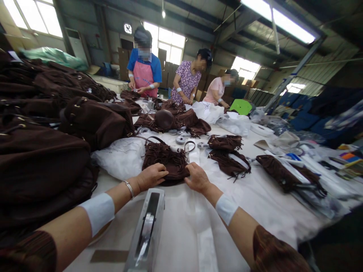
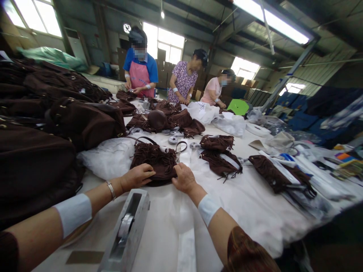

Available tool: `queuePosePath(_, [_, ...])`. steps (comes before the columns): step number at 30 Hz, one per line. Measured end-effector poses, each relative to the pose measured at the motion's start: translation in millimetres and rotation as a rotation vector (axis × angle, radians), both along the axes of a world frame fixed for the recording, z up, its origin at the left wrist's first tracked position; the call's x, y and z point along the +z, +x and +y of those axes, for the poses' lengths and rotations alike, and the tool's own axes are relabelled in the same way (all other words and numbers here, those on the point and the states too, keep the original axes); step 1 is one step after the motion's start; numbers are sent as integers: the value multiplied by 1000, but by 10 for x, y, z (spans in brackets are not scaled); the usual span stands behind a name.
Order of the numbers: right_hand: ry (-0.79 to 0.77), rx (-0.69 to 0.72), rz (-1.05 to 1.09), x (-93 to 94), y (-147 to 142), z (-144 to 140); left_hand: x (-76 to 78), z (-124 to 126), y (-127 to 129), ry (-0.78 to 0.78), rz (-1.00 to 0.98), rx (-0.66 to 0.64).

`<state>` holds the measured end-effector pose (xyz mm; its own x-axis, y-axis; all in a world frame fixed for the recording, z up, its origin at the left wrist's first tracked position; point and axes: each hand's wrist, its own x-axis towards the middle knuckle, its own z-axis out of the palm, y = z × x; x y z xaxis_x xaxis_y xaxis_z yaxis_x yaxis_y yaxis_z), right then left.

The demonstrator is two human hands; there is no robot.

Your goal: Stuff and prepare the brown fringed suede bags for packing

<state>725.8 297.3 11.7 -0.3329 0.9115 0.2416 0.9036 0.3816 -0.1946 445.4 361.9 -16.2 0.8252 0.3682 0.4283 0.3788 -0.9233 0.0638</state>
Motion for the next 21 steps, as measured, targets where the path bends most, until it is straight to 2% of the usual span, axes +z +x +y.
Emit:
queuePosePath(3, [167, 180, 63, 106, -91, -92, 79, 0, 25, 13, 19, 22])
queuePosePath(5, [171, 289, 67, 120, -207, -63, 123, 12, 57, 20, 28, 29])
queuePosePath(11, [2, 254, 81, -11, -415, 165, 173, -43, 121, 49, 10, 55])
queuePosePath(18, [130, 293, -27, -130, -364, 157, 214, -85, 80, 21, 13, 42])
queuePosePath(21, [161, 297, -80, -179, -362, 160, 164, -65, 103, 38, 49, 7])
